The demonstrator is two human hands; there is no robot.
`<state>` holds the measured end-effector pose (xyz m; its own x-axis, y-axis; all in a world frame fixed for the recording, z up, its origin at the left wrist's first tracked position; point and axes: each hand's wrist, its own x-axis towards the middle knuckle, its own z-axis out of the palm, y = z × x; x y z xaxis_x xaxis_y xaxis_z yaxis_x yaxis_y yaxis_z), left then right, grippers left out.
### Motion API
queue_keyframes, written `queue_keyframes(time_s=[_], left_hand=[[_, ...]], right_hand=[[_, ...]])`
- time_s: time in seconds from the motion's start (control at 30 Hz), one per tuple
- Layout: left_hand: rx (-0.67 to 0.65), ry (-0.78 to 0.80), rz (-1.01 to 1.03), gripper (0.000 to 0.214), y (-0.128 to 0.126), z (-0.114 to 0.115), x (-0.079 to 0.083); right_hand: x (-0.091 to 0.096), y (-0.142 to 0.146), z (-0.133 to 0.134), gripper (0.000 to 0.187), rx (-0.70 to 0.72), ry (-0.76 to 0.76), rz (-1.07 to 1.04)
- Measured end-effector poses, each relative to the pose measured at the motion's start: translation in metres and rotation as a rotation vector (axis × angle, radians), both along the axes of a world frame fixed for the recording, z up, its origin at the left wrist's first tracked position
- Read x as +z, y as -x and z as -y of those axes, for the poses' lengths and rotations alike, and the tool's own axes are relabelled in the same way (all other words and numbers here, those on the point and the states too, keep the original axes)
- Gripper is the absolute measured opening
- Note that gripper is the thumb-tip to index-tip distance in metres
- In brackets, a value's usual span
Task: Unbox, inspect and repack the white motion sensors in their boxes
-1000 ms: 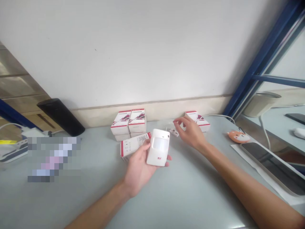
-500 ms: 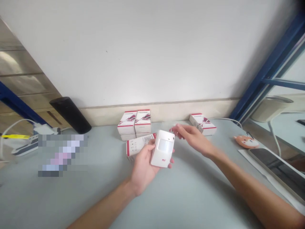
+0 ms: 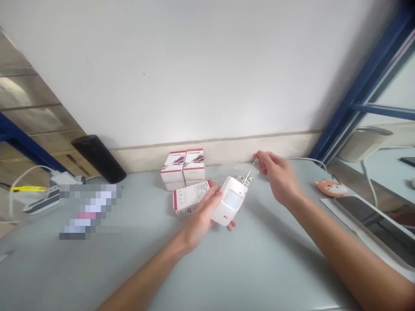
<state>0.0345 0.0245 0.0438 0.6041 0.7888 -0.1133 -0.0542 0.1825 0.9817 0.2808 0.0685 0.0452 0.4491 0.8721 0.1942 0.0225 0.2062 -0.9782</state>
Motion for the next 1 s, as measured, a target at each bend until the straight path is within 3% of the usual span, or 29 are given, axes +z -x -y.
queue_keyframes(time_s=[0.2, 0.6, 0.83, 1.0], left_hand=[[-0.116, 0.065, -0.023, 0.042, 0.0, -0.007, -0.007], [-0.278, 0.175, 0.012, 0.055, 0.003, -0.026, -0.013], [-0.34, 0.217, -0.026, 0.052, 0.018, -0.034, -0.013], [-0.363, 0.246, 0.016, 0.051, 0.026, -0.038, -0.021]], right_hand=[[-0.002, -0.042, -0.02, 0.031, -0.171, -0.129, -0.203], [0.007, -0.1, -0.026, 0.026, -0.176, -0.176, -0.379], [0.006, -0.1, -0.022, 0.03, -0.016, -0.099, -0.4], [0.004, -0.099, -0.023, 0.029, -0.034, -0.088, -0.35]])
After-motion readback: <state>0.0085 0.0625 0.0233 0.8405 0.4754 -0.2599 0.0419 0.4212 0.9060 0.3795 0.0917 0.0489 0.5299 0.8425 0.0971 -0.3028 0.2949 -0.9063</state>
